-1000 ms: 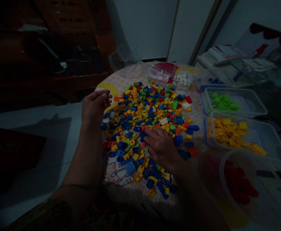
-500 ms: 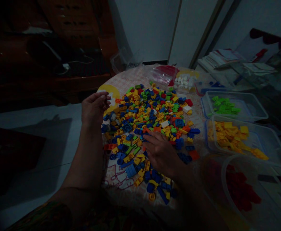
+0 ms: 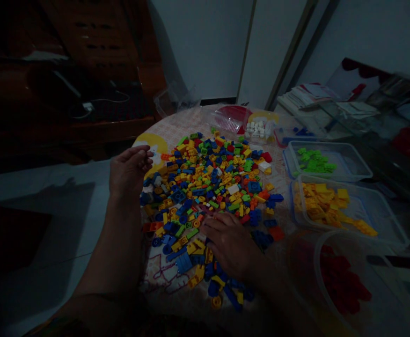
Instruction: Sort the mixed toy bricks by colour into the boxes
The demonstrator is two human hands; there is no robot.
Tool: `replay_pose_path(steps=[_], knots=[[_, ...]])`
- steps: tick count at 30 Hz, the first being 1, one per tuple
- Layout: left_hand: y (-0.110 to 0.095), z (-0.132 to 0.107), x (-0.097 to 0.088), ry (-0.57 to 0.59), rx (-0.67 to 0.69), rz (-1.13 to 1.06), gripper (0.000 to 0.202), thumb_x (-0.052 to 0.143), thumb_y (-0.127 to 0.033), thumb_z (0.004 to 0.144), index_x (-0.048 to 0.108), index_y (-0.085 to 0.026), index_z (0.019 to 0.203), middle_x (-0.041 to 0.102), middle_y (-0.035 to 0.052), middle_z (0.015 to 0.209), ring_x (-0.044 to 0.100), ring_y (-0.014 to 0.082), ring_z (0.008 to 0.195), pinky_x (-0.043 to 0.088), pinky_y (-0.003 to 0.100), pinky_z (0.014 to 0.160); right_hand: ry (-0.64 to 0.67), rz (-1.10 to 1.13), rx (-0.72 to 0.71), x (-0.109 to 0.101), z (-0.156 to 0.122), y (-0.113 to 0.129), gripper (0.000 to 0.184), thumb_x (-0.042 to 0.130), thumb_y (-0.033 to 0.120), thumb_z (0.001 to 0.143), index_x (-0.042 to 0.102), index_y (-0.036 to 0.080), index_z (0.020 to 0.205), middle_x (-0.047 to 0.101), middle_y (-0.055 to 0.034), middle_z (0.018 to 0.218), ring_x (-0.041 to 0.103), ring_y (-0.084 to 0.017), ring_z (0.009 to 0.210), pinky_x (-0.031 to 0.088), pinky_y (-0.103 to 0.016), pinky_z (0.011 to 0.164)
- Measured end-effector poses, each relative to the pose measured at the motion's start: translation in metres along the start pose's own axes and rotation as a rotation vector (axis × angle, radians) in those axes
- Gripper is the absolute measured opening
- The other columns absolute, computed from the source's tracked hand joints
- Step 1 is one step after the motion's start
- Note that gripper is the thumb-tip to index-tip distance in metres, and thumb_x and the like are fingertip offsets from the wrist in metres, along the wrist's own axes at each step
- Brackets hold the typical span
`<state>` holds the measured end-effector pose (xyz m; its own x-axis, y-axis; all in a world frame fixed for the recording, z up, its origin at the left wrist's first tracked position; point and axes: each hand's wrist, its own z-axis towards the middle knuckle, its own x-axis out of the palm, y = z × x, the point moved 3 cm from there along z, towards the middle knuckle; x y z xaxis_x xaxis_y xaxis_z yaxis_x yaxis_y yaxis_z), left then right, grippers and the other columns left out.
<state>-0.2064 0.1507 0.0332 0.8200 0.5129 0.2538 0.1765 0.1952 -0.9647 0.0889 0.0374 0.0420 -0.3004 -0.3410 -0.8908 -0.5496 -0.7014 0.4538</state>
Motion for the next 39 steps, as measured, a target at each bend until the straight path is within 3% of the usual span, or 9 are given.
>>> replay_pose_path(steps=[6, 12, 17, 19, 24, 27, 32, 36, 39], knots=[[0.003, 0.0, 0.001, 0.003, 0.008, 0.001, 0.022, 0.073, -0.027, 0.068, 0.071, -0.015, 0.087, 0.069, 0.0031, 0.077, 0.06, 0.0082, 0.06, 0.048, 0.019, 0.056, -0.141, -0.05, 0.152, -0.011, 0.03, -0.021, 0.042, 0.047, 0.022, 0.098, 0.058, 0.014, 0.137, 0.052, -0.0146, 0.148, 0.044, -0.029, 0.139, 0.037, -0.051, 0.116], [0.0, -0.003, 0.002, 0.006, -0.001, 0.007, 0.024, 0.074, -0.029, 0.067, 0.071, -0.015, 0.087, 0.07, 0.004, 0.077, 0.06, 0.0088, 0.061, 0.048, 0.019, 0.055, -0.117, -0.069, 0.14, 0.01, 0.061, -0.033, 0.045, 0.051, 0.028, 0.098, 0.054, 0.017, 0.142, 0.041, -0.0123, 0.157, 0.032, -0.03, 0.147, 0.032, -0.053, 0.119], [-0.002, -0.004, 0.0, -0.028, 0.004, 0.027, 0.025, 0.073, -0.029, 0.067, 0.071, -0.015, 0.088, 0.069, 0.003, 0.077, 0.06, 0.0085, 0.06, 0.048, 0.019, 0.056, -0.062, -0.009, 0.026, 0.01, 0.052, -0.021, 0.03, 0.05, 0.024, 0.099, 0.068, 0.017, 0.121, 0.065, -0.0109, 0.133, 0.046, -0.026, 0.138, 0.039, -0.047, 0.114], [-0.003, -0.004, -0.001, -0.038, 0.014, 0.025, 0.025, 0.073, -0.03, 0.068, 0.071, -0.016, 0.088, 0.069, 0.0025, 0.077, 0.06, 0.0083, 0.06, 0.049, 0.019, 0.056, -0.077, 0.005, 0.004, 0.005, 0.054, -0.018, 0.03, 0.049, 0.025, 0.1, 0.068, 0.017, 0.12, 0.066, -0.0112, 0.13, 0.05, -0.024, 0.133, 0.041, -0.044, 0.113], [-0.003, -0.004, 0.001, -0.036, 0.012, -0.001, 0.021, 0.073, -0.028, 0.068, 0.07, -0.016, 0.085, 0.069, 0.002, 0.074, 0.059, 0.0079, 0.059, 0.048, 0.019, 0.056, -0.025, -0.065, -0.021, 0.007, 0.086, -0.007, 0.048, 0.055, 0.027, 0.097, 0.05, 0.016, 0.143, 0.04, -0.0136, 0.157, 0.034, -0.029, 0.145, 0.034, -0.05, 0.117], [-0.003, -0.005, 0.002, -0.039, 0.005, 0.006, 0.02, 0.073, -0.027, 0.069, 0.07, -0.016, 0.085, 0.069, 0.0023, 0.075, 0.06, 0.0079, 0.059, 0.048, 0.019, 0.056, 0.037, -0.075, -0.074, 0.013, 0.097, 0.003, 0.047, 0.058, 0.028, 0.096, 0.053, 0.018, 0.141, 0.03, -0.0118, 0.162, 0.029, -0.03, 0.148, 0.032, -0.052, 0.118], [-0.006, -0.002, -0.006, -0.088, 0.04, -0.01, 0.022, 0.074, -0.031, 0.07, 0.069, -0.017, 0.087, 0.069, 0.0015, 0.076, 0.06, 0.0075, 0.059, 0.047, 0.018, 0.055, 0.059, 0.0, -0.167, 0.01, 0.075, 0.009, 0.037, 0.051, 0.027, 0.098, 0.057, 0.02, 0.134, 0.043, -0.0085, 0.156, 0.039, -0.024, 0.143, 0.036, -0.046, 0.117], [-0.009, 0.006, -0.024, -0.203, 0.086, -0.049, 0.024, 0.072, -0.036, 0.073, 0.068, -0.02, 0.09, 0.068, 0.0002, 0.076, 0.062, 0.0077, 0.062, 0.048, 0.017, 0.055, 0.035, 0.032, -0.17, -0.001, 0.056, 0.009, 0.033, 0.052, 0.029, 0.098, 0.061, 0.02, 0.129, 0.058, -0.009, 0.141, 0.048, -0.024, 0.135, 0.039, -0.047, 0.114], [-0.007, 0.014, -0.039, -0.278, 0.066, -0.059, 0.024, 0.071, -0.039, 0.075, 0.066, -0.021, 0.091, 0.067, 0.0003, 0.075, 0.062, 0.008, 0.062, 0.048, 0.016, 0.054, 0.016, 0.028, -0.155, -0.006, 0.049, 0.007, 0.031, 0.051, 0.029, 0.098, 0.064, 0.018, 0.125, 0.061, -0.0103, 0.138, 0.052, -0.025, 0.132, 0.042, -0.047, 0.112]])
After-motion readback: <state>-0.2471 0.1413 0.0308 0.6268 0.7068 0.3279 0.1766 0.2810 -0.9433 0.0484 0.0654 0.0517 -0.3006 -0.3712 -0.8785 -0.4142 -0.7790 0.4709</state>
